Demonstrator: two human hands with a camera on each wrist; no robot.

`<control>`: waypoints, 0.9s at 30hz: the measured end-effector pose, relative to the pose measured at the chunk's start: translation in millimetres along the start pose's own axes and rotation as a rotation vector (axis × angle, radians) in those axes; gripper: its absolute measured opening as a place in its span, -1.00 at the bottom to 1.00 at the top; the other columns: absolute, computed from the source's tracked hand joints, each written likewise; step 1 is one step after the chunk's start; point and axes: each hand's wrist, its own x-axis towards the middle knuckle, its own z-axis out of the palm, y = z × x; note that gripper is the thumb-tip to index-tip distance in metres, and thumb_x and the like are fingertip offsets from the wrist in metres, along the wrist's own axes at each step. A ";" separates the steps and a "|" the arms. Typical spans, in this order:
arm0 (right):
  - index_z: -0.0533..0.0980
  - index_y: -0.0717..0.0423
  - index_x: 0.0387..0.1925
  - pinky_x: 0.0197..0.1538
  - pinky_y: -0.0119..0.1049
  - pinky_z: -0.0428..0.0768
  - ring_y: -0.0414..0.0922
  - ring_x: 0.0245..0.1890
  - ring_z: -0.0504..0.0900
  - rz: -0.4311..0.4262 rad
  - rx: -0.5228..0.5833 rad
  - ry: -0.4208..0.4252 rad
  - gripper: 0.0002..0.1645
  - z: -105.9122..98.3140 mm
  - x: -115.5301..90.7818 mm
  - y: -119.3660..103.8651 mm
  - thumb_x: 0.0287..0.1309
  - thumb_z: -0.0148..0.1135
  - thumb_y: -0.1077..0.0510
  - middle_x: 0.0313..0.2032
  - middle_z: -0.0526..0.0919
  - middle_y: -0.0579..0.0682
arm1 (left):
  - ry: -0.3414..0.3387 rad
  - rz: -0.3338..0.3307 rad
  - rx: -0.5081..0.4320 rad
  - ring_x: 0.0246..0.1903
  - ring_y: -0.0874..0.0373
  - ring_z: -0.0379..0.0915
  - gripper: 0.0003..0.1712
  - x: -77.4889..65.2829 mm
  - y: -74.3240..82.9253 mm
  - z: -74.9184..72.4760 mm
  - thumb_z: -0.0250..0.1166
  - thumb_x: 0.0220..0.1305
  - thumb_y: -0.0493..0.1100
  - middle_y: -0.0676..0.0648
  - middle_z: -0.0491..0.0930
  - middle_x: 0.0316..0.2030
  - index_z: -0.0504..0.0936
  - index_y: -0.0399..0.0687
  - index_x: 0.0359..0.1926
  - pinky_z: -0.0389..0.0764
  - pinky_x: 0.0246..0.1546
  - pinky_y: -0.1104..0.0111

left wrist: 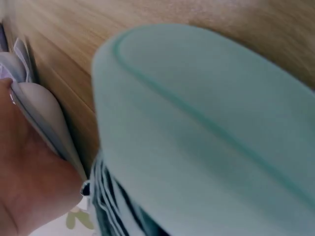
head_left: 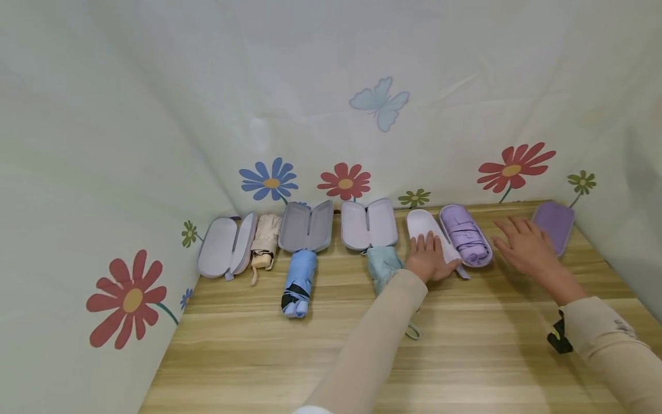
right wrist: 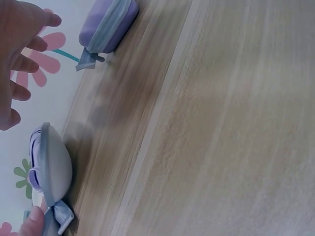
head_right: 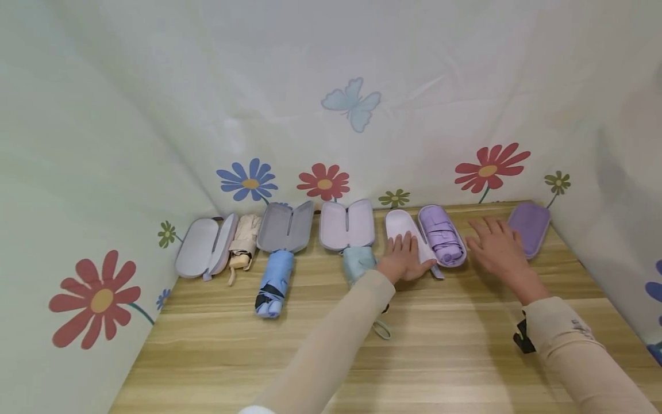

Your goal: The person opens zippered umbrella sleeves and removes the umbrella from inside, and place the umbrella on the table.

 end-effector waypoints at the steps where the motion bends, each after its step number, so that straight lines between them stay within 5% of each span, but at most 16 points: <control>1: 0.21 0.24 0.47 0.25 0.53 0.05 0.51 0.39 0.03 -0.004 0.000 0.002 -0.32 0.4 0.0 -0.4 0.58 -0.14 -0.11 0.41 0.11 0.50 | -0.015 0.005 -0.016 0.59 0.12 -0.46 0.09 4.9 -0.8 2.0 -0.50 0.33 0.64 0.09 -0.39 0.62 -0.35 0.14 0.64 -0.37 0.54 0.20; 8: 0.22 0.27 0.45 0.23 0.55 0.07 0.53 0.37 0.04 -0.024 0.010 0.013 -0.32 3.0 1.9 -4.4 0.58 -0.14 -0.11 0.40 0.13 0.50 | -0.061 0.056 -0.043 0.58 0.15 -0.57 -0.12 24.1 -7.1 7.7 -0.45 0.51 0.42 0.11 -0.49 0.61 -0.42 0.17 0.63 -0.43 0.52 0.27; 17: 0.24 0.25 0.44 0.22 0.59 0.07 0.53 0.37 0.07 -0.054 0.025 0.028 -0.35 7.7 8.3 -15.9 0.56 -0.09 -0.09 0.39 0.16 0.50 | 0.027 0.092 0.009 0.59 0.13 -0.34 0.00 8.1 -14.7 -0.9 -0.35 0.40 0.57 0.12 -0.24 0.63 -0.19 0.18 0.65 -0.25 0.54 0.28; 23: 0.24 0.28 0.44 0.25 0.56 0.08 0.54 0.35 0.10 -0.082 0.013 0.022 -0.35 9.1 13.2 -16.8 0.56 -0.07 -0.06 0.39 0.15 0.52 | 0.021 0.238 0.216 0.58 0.21 -0.27 0.01 -0.5 -27.3 -13.5 -0.37 0.36 0.62 0.14 -0.07 0.61 0.04 0.20 0.63 -0.22 0.53 0.35; 27: 0.26 0.33 0.41 0.30 0.50 0.09 0.56 0.34 0.12 -0.109 0.019 0.019 -0.35 9.4 16.4 -20.7 0.55 -0.05 -0.04 0.36 0.16 0.56 | -0.002 0.267 0.284 0.59 0.21 -0.30 0.02 5.6 -32.2 -8.7 -0.43 0.34 0.65 0.18 -0.13 0.61 -0.02 0.27 0.63 -0.29 0.54 0.33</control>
